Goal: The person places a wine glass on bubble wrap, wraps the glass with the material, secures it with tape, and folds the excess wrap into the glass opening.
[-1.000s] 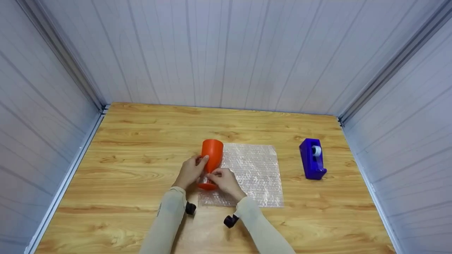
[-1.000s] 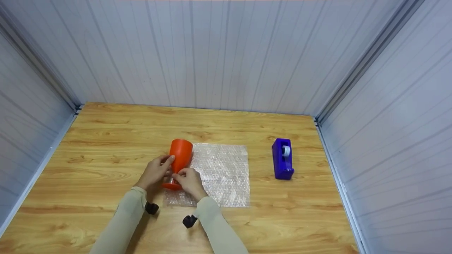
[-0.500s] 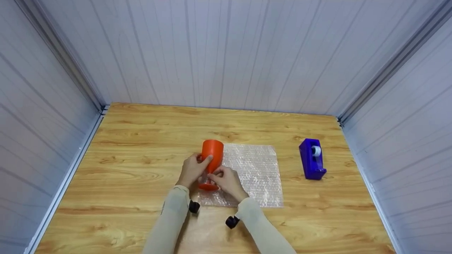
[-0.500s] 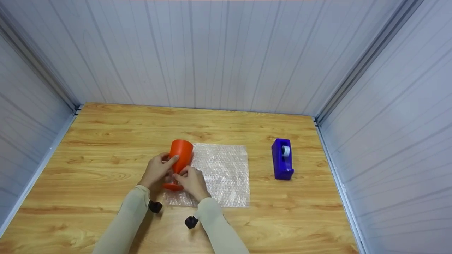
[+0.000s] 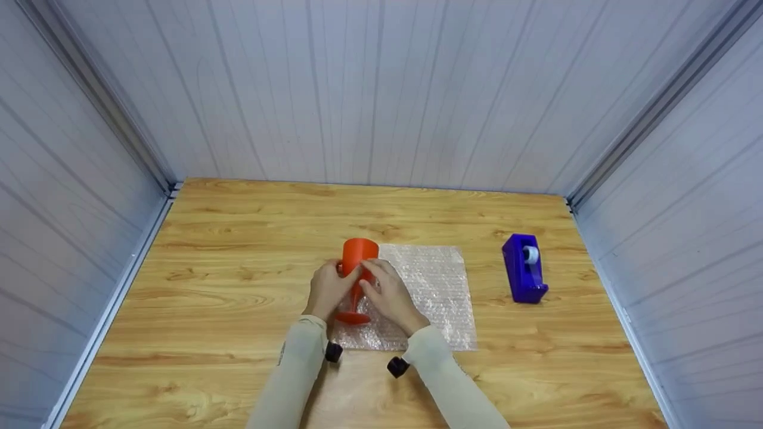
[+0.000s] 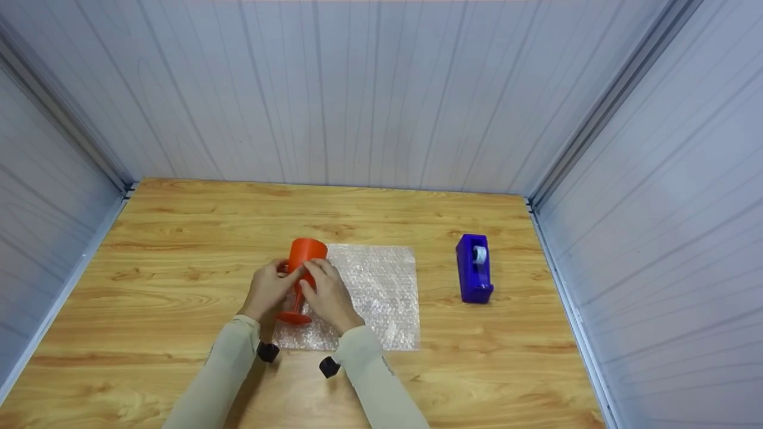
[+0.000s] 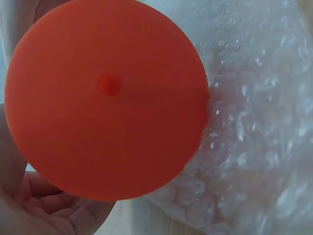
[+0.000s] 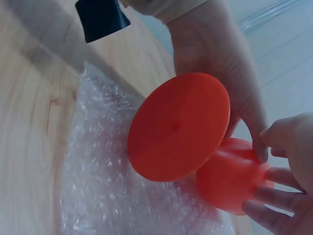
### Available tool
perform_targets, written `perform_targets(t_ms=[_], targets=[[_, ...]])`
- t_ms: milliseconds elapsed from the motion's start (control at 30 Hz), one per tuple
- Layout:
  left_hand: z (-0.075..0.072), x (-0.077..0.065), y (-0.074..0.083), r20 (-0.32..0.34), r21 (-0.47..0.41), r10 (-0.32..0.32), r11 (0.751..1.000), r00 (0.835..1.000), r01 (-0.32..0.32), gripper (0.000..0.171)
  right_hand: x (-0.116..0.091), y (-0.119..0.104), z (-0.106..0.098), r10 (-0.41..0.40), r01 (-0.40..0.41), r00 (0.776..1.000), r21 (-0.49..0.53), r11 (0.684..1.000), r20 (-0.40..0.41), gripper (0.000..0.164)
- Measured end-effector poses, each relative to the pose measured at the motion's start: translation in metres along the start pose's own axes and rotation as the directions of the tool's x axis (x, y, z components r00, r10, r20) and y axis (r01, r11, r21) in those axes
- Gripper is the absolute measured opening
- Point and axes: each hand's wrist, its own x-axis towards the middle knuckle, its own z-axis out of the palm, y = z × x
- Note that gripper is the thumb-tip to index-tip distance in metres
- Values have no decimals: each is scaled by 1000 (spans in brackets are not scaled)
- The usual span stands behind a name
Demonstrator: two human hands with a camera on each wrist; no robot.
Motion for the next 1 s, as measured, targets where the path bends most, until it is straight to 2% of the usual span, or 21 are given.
perform_targets(t_ms=[200, 500, 633, 800, 1000], targets=[[2, -1, 4, 2, 47, 12, 999, 1000, -12, 39, -1, 1, -4, 18, -18, 1000, 0, 1000, 21, 43], [4, -3, 10, -3, 73, 33, 997, 999, -33, 44, -2, 3, -10, 31, -31, 999, -19, 999, 25, 42], [3, -3, 12, 9, 42, 24, 999, 1000, -25, 52, -2, 6, -13, 43, -42, 999, -28, 999, 26, 41], [1, -2, 14, 35, -32, -39, 999, 999, 40, 62, -2, 10, -15, 70, -70, 997, -1, 998, 39, 40], [0, 0, 14, 21, -127, -75, 989, 997, 77, 44, -5, 13, -17, 58, -58, 998, -6, 998, 10, 39]])
